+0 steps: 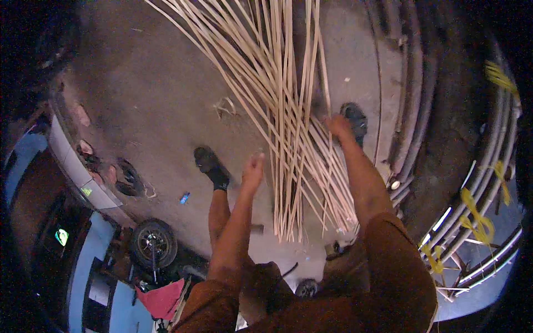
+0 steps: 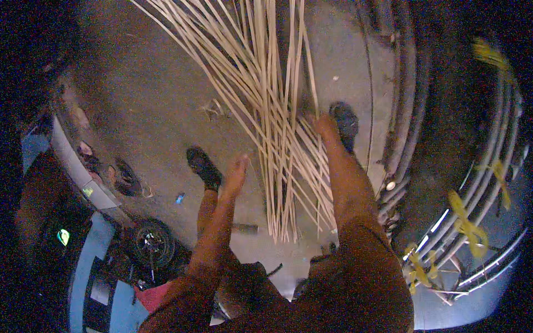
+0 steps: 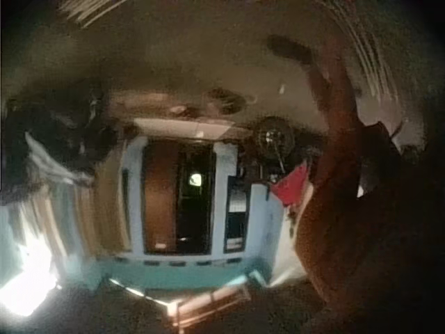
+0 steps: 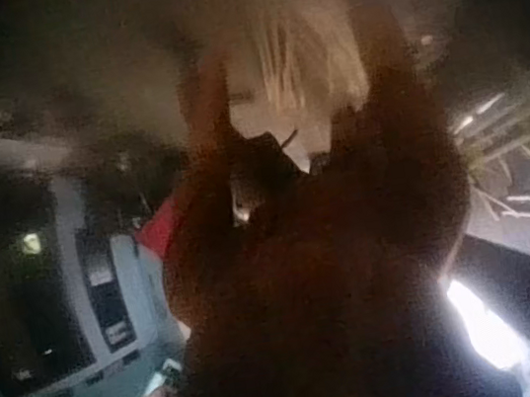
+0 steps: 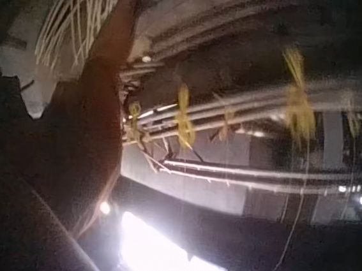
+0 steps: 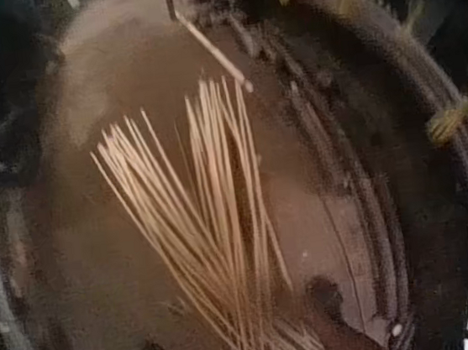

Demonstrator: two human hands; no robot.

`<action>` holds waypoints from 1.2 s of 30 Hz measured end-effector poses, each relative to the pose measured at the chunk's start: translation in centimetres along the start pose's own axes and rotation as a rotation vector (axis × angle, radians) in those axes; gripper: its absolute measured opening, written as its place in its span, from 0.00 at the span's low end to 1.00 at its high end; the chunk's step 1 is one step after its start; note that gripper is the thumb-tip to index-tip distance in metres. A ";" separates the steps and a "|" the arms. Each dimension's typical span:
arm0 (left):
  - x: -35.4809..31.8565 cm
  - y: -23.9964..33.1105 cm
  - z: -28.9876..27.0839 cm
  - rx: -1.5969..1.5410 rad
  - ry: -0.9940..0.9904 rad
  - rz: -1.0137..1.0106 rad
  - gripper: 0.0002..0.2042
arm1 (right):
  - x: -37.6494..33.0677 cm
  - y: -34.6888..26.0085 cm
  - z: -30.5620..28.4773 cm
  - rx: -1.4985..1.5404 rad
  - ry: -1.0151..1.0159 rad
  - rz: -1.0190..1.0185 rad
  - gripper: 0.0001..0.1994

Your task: The person squats on the floor and gathers thin bamboo strips, aligning them into a bundle. The person then stands and ties the bundle with yellow string before placing it on a bamboo rack.

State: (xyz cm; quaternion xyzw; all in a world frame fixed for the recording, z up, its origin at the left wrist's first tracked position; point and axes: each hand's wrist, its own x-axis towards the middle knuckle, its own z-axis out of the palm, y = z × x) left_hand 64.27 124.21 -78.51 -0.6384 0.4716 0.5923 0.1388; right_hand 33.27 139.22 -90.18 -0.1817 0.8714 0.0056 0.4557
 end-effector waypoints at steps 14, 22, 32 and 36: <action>16.2 -10.5 3.3 -0.311 0.015 -0.149 0.33 | 4.4 1.0 5.8 0.129 -0.237 -0.134 0.24; 16.0 -7.1 7.9 -0.802 -0.126 -0.128 0.46 | 4.9 0.4 3.1 0.514 -0.443 -0.024 0.20; 15.8 -7.8 9.3 -0.873 -0.105 -0.258 0.47 | 6.2 4.4 7.3 0.306 -0.136 -0.372 0.19; 15.7 -8.9 8.8 -0.840 -0.170 -0.205 0.49 | 6.7 3.6 5.5 0.521 -0.349 -0.122 0.18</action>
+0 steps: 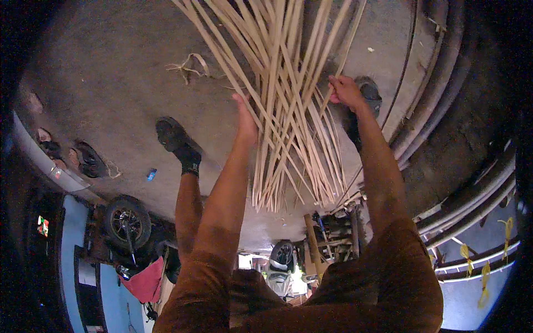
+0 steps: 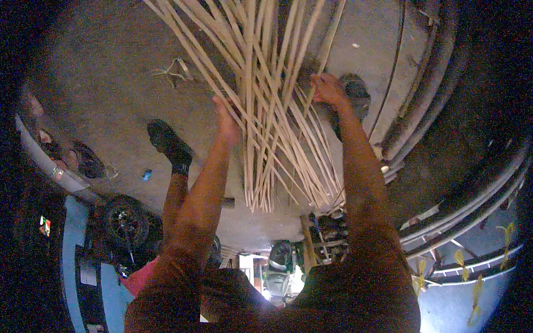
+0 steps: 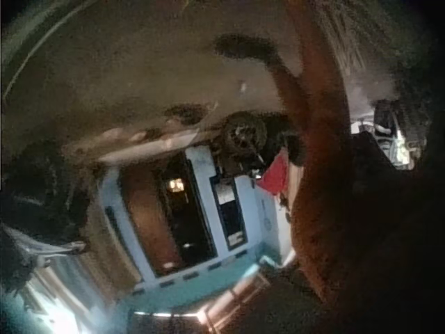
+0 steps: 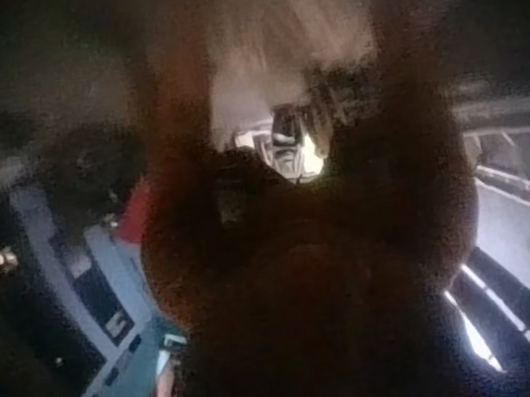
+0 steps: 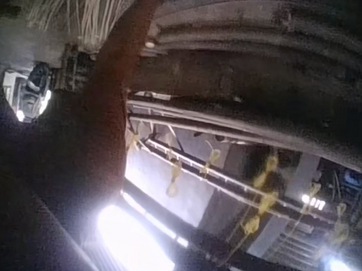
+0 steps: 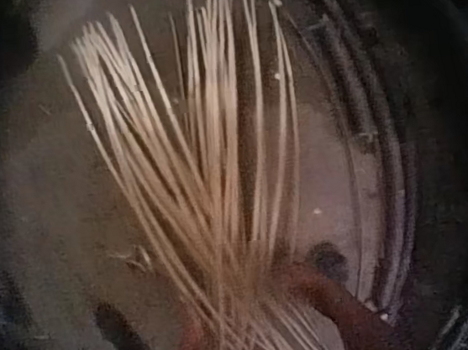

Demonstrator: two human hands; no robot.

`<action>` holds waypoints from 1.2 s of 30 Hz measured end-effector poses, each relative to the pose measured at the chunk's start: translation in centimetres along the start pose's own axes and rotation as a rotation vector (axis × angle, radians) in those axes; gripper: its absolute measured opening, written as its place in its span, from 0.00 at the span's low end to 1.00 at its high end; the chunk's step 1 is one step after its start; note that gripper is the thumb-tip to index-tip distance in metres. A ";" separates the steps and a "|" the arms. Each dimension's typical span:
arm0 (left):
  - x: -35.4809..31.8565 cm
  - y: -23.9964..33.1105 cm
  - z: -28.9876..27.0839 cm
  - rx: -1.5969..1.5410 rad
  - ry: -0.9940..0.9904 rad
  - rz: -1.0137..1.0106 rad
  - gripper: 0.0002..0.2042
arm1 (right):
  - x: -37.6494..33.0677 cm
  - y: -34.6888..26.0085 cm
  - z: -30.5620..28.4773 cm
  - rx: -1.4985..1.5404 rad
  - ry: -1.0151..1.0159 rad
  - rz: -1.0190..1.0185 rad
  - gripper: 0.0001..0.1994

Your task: The person squats on the floor and gathers thin bamboo strips, aligning them into a bundle. The person then stands and ties the bundle with yellow string before placing it on a bamboo rack.

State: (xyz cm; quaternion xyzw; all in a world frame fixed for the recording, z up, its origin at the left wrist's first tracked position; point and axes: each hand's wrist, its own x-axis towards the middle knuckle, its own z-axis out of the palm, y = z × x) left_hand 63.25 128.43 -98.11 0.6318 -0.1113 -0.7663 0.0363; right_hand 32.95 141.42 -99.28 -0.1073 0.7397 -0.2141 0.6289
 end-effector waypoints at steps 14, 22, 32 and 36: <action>-1.7 0.3 3.1 0.135 -0.150 0.043 0.42 | 1.8 2.2 2.2 -0.118 0.141 -0.047 0.23; -0.6 -0.6 1.5 0.532 0.031 0.302 0.35 | -1.1 -1.7 5.6 0.661 -0.174 0.067 0.30; 0.0 2.5 1.2 0.242 -0.288 -0.097 0.32 | -0.3 -3.3 7.0 0.427 -0.317 0.049 0.30; -1.0 2.7 1.2 0.125 -0.273 -0.243 0.29 | -0.2 -4.0 6.3 0.316 -0.357 0.052 0.32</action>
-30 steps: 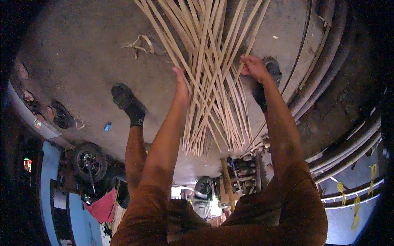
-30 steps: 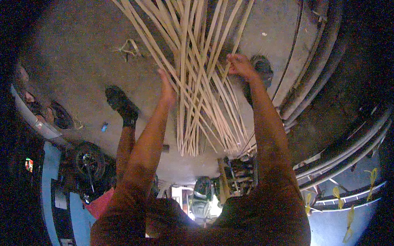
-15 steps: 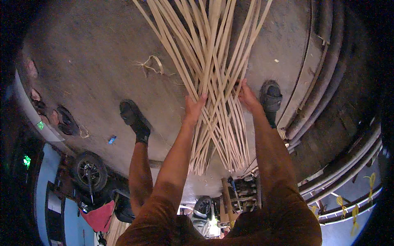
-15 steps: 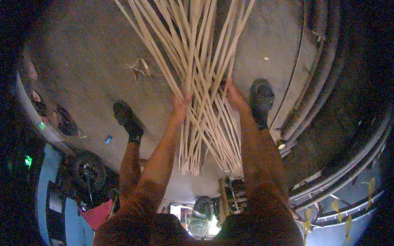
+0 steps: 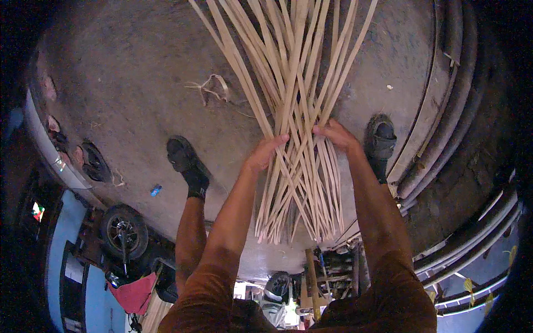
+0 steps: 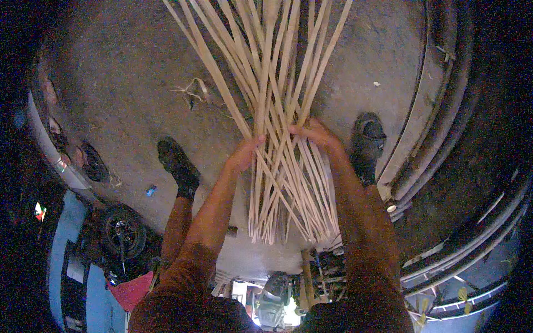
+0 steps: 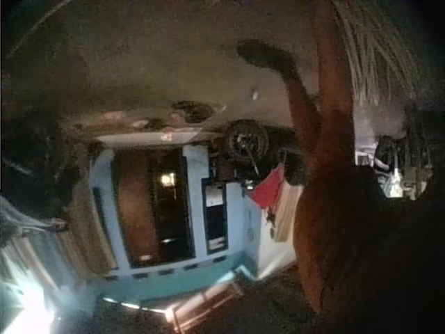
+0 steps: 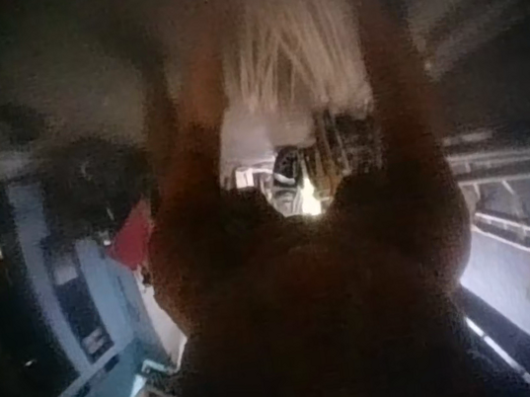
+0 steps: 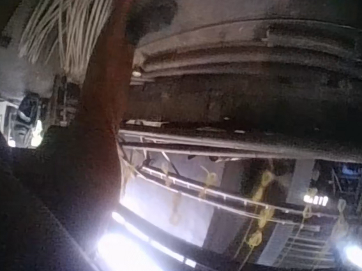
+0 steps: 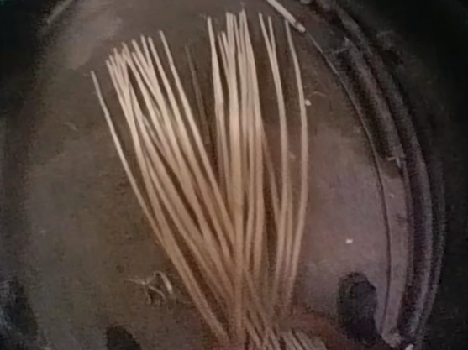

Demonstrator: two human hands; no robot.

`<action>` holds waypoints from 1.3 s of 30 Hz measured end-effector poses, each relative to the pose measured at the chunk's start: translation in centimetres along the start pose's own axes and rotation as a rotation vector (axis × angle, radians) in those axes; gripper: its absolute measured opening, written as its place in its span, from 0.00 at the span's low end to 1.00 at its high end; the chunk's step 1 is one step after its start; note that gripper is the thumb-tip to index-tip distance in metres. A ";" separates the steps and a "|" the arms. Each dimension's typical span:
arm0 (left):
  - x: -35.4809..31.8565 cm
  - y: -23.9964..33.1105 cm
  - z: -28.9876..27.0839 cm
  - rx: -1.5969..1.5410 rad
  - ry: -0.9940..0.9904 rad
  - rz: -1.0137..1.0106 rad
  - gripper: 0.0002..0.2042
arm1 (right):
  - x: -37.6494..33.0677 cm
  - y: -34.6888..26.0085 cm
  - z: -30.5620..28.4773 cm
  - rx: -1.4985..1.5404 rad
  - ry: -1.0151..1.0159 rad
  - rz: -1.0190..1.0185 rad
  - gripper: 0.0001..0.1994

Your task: The person squats on the floor and gathers thin bamboo strips, aligning them into a bundle. The person then stands and ties the bundle with yellow string before placing it on a bamboo rack.

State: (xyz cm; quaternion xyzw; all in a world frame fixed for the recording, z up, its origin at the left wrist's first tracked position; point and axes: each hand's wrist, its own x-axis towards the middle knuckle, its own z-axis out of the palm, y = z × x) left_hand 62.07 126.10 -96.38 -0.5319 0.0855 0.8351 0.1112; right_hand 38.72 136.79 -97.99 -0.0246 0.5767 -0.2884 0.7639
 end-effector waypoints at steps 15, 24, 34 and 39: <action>-13.6 -2.4 -4.0 0.398 0.165 0.035 0.25 | -4.7 2.5 12.2 -0.043 -0.079 -0.023 0.30; -17.4 1.5 -12.8 0.328 0.034 0.331 0.26 | 0.6 2.2 23.5 0.046 0.101 -0.043 0.28; -14.8 1.4 -20.8 0.078 0.052 -0.039 0.34 | 4.8 3.9 26.8 -0.049 0.184 0.073 0.25; -13.9 2.4 -18.7 0.266 0.116 0.030 0.33 | 6.8 5.3 25.3 -0.247 0.200 0.118 0.28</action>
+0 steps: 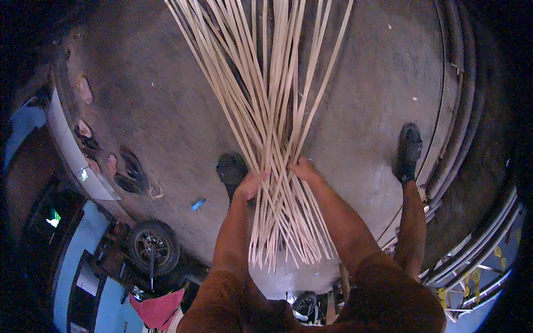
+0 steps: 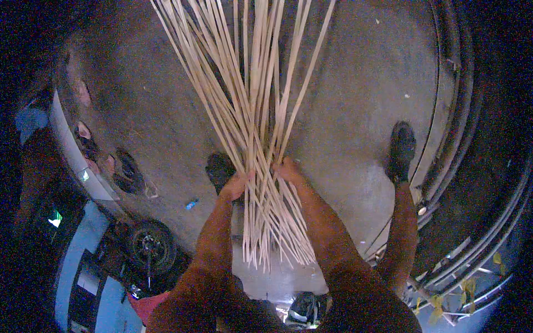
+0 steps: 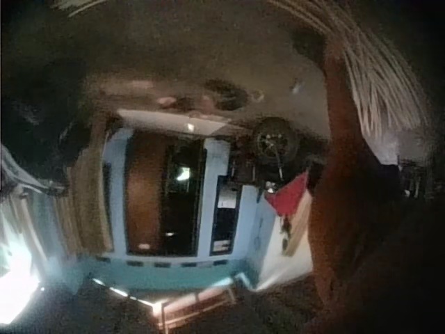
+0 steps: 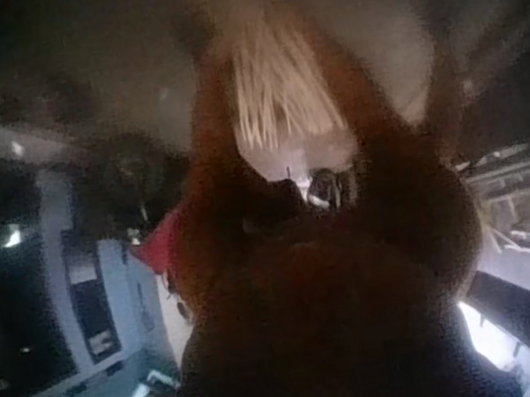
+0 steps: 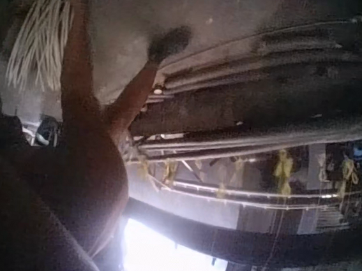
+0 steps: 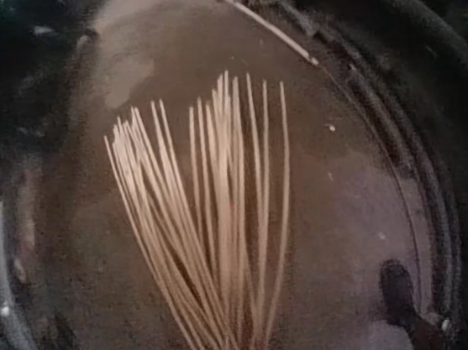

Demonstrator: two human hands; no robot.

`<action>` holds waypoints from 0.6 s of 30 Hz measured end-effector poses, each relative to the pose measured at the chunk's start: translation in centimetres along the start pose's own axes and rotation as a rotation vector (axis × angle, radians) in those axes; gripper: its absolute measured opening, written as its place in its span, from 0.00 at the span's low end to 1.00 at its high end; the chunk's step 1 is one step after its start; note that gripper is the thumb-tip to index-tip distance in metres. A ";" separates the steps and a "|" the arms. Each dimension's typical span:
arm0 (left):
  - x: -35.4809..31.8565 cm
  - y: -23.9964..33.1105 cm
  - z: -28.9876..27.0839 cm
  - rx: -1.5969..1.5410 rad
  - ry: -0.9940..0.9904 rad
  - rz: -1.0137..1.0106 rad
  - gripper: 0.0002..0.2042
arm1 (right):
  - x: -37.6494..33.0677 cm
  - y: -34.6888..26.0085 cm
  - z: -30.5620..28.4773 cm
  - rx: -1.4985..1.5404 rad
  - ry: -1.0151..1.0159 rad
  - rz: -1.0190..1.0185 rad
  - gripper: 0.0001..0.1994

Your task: The person squats on the floor and gathers thin bamboo strips, aligning them into a bundle. The person then stands and ties the bundle with yellow string before placing it on a bamboo rack.

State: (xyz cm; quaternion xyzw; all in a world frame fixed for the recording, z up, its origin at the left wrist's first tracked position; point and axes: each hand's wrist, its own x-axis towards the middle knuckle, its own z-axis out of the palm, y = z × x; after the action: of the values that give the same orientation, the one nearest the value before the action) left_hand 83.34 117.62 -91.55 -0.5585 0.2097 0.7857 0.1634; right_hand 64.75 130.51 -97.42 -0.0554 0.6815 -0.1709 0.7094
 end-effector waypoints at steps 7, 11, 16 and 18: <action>-0.7 -0.7 -0.2 0.076 0.248 0.233 0.42 | -2.4 3.9 -0.7 -0.281 0.265 -0.166 0.25; -7.9 1.6 -2.2 0.070 0.607 0.256 0.43 | -12.5 -1.7 -5.2 -0.150 0.136 -0.149 0.22; -25.4 8.3 2.0 0.215 0.495 0.487 0.29 | -26.4 -5.3 -16.5 -0.258 0.458 -0.307 0.21; -31.2 4.3 -0.4 0.406 0.670 0.442 0.25 | -33.8 -7.0 -19.6 -0.088 0.594 -0.232 0.19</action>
State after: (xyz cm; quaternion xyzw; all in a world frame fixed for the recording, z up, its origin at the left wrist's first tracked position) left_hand 91.63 113.00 -61.54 -0.6806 0.5152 0.5205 0.0212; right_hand 43.86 137.77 -64.50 -0.1108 0.8547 -0.2298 0.4521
